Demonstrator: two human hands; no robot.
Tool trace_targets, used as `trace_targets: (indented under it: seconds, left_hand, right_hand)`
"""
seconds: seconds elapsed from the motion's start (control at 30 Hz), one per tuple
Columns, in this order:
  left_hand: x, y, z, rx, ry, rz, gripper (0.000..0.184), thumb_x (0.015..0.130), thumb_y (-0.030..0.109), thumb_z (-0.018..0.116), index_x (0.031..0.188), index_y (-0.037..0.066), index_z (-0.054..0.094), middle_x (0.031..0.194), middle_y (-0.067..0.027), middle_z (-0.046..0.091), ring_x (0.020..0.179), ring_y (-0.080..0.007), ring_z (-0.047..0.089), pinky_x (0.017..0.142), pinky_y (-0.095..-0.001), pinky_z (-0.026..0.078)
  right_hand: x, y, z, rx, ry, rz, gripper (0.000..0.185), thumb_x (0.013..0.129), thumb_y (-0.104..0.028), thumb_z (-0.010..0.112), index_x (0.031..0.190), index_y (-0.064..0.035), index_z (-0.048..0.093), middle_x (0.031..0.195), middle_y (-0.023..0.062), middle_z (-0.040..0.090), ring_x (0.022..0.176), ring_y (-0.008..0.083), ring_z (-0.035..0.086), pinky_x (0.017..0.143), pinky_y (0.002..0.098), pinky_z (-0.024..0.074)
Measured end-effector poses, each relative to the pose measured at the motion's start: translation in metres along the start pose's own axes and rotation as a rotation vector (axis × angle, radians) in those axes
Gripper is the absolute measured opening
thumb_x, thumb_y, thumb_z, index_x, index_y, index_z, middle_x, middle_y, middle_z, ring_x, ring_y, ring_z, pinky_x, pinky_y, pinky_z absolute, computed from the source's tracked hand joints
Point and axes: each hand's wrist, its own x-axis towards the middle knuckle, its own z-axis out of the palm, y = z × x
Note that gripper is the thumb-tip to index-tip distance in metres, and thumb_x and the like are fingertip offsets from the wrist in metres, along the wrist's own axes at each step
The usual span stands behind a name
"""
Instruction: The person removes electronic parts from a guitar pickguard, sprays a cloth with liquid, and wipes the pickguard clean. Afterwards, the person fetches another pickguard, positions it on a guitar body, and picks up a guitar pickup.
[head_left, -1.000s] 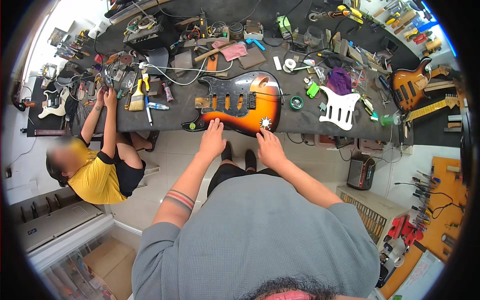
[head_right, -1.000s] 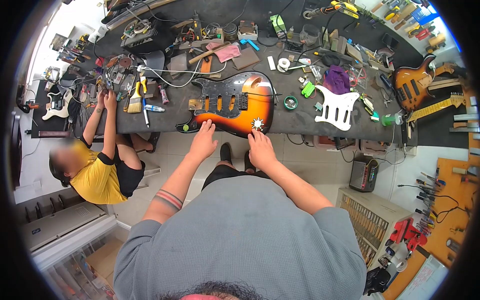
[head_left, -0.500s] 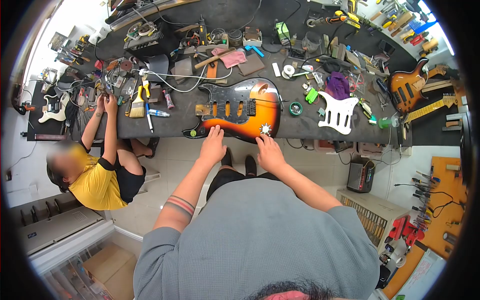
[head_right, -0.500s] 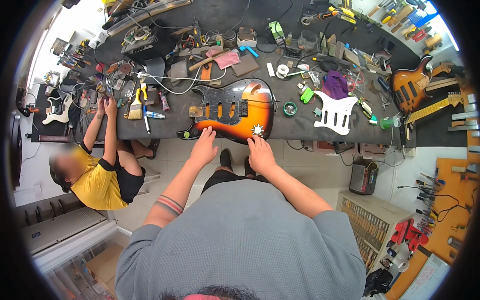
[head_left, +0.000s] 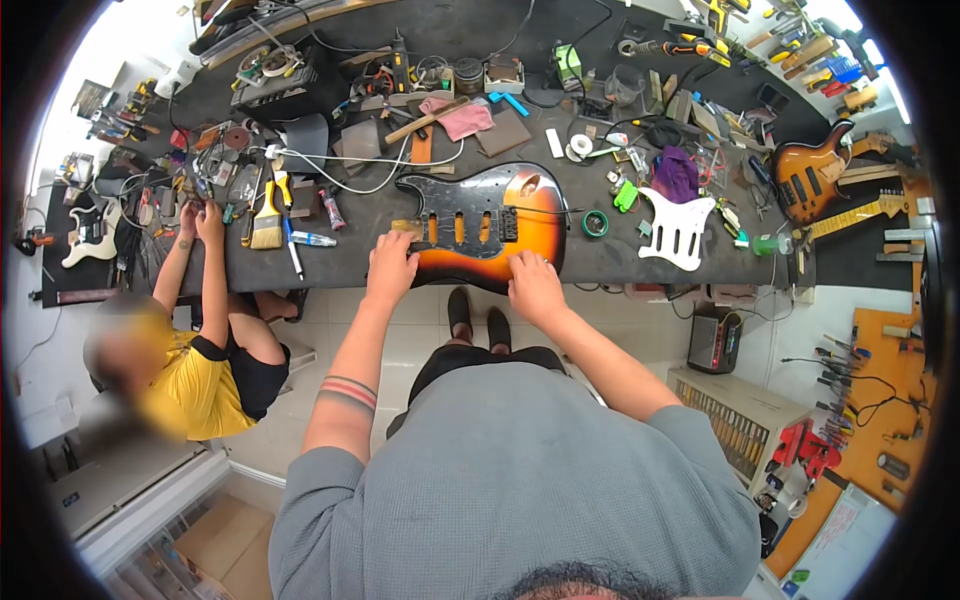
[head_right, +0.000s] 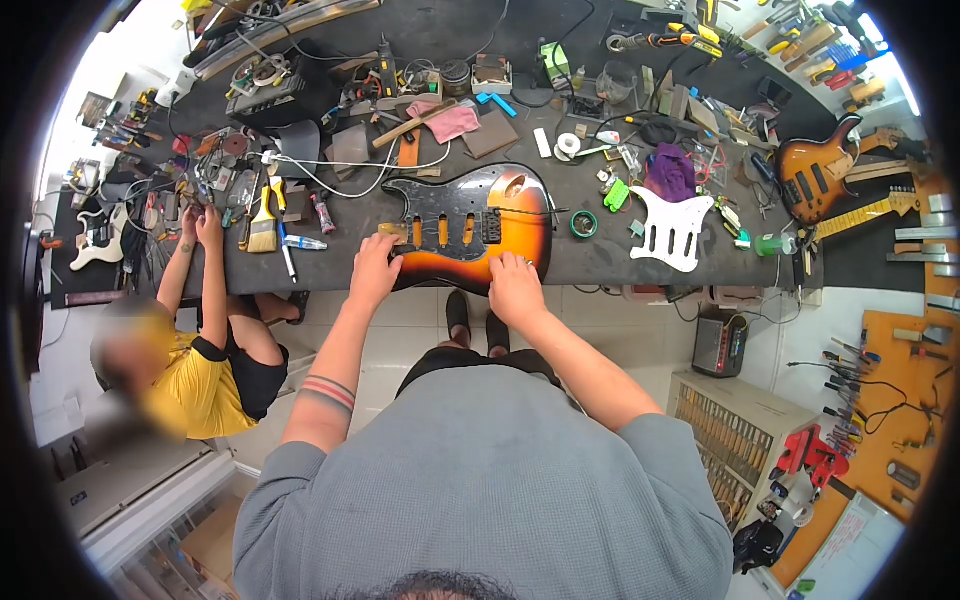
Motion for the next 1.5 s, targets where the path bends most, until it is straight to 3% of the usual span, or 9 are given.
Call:
trace_targets:
  seconds: [0.1,0.33,1.07,1.37,1.5]
  left_hand:
    - [0.01,-0.015,0.003,-0.007,-0.127,0.031,0.037,0.094,0.017,0.08,0.13,0.009,0.074,0.128,-0.0086,0.07,0.131,-0.0318,0.06,0.11,-0.0496,0.048]
    - [0.021,-0.041,0.007,-0.091,-0.134,0.168,0.034,0.094,0.018,0.08,0.126,0.011,0.076,0.121,-0.006,0.071,0.122,-0.0304,0.062,0.106,-0.0474,0.048]
    - [0.031,-0.048,0.011,-0.221,-0.084,0.221,0.02,0.092,0.015,0.081,0.109,0.007,0.078,0.11,-0.0068,0.07,0.113,-0.0304,0.063,0.098,-0.044,0.047]
    - [0.032,-0.052,0.011,-0.21,-0.091,0.255,0.02,0.092,0.015,0.081,0.11,0.007,0.079,0.109,-0.0064,0.07,0.113,-0.0306,0.064,0.097,-0.0447,0.047]
    - [0.031,-0.052,0.011,-0.221,-0.088,0.258,0.02,0.093,0.014,0.08,0.112,0.008,0.08,0.108,-0.0058,0.07,0.113,-0.0299,0.064,0.097,-0.0443,0.047]
  right_hand:
    - [0.021,-0.004,0.002,-0.039,-0.011,0.025,0.058,0.093,-0.013,0.073,0.149,-0.0032,0.06,0.131,0.0176,0.063,0.124,0.0363,0.063,0.106,0.0506,0.0524]
    - [0.029,-0.019,0.013,-0.148,-0.066,0.091,0.072,0.091,-0.013,0.075,0.16,-0.0068,0.055,0.142,0.018,0.06,0.13,0.0358,0.059,0.109,0.05,0.0518]
    - [0.033,-0.031,0.014,-0.051,-0.033,0.185,0.074,0.09,-0.007,0.074,0.161,-0.0075,0.054,0.146,0.0208,0.058,0.135,0.039,0.056,0.114,0.051,0.0486]
    - [0.028,-0.03,0.016,0.042,0.08,0.151,0.063,0.088,-0.003,0.073,0.148,0.0068,0.057,0.144,0.0222,0.059,0.133,0.0394,0.057,0.118,0.0471,0.0478]
    - [0.023,-0.026,0.022,0.066,0.131,0.159,0.061,0.087,-0.002,0.072,0.146,0.0073,0.057,0.144,0.0227,0.059,0.135,0.0401,0.056,0.119,0.0476,0.0471]
